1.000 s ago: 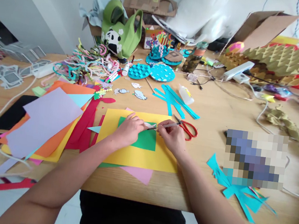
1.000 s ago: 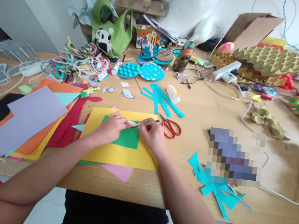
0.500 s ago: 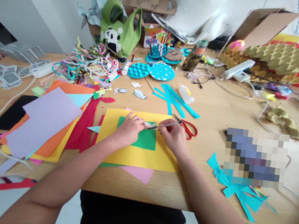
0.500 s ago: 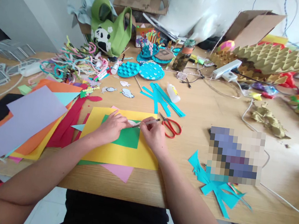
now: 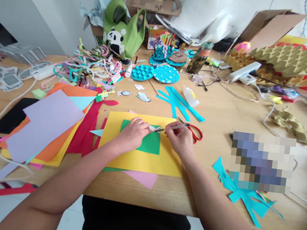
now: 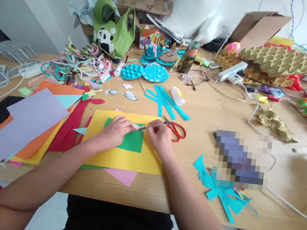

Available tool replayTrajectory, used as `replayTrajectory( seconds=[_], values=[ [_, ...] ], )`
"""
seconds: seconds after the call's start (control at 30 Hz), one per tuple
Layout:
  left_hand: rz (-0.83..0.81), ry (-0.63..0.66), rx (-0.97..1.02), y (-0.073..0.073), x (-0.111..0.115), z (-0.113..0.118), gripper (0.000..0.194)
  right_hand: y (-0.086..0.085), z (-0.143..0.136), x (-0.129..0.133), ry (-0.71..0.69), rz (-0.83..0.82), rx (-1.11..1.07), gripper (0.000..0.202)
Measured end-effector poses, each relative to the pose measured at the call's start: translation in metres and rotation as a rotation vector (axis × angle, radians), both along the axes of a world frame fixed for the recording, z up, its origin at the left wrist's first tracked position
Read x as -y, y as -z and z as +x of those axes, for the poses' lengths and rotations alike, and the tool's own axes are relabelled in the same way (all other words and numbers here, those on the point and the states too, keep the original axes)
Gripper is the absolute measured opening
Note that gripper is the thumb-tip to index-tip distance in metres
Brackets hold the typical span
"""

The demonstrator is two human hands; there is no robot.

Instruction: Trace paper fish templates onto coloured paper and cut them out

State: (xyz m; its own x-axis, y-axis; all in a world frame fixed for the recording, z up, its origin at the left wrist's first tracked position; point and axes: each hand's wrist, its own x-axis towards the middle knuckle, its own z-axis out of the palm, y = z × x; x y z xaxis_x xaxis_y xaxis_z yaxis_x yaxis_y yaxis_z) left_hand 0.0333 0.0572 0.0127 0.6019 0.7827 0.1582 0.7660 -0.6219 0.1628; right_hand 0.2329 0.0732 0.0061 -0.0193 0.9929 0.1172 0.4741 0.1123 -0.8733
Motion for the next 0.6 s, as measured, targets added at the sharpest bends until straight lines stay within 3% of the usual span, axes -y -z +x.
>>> replayTrajectory(
  seconds=[0.27,0.6],
  values=[
    [-0.073,0.030,0.013,-0.0033,-0.0004,0.0002,0.036,0.0015,0.0028,-0.0006,0.018,0.037,0.024,0.013],
    [-0.044,0.063,0.061,0.0011,0.0005,0.0023,0.035,-0.0068,-0.0019,0.0073,-0.040,0.167,0.167,0.017]
  ],
)
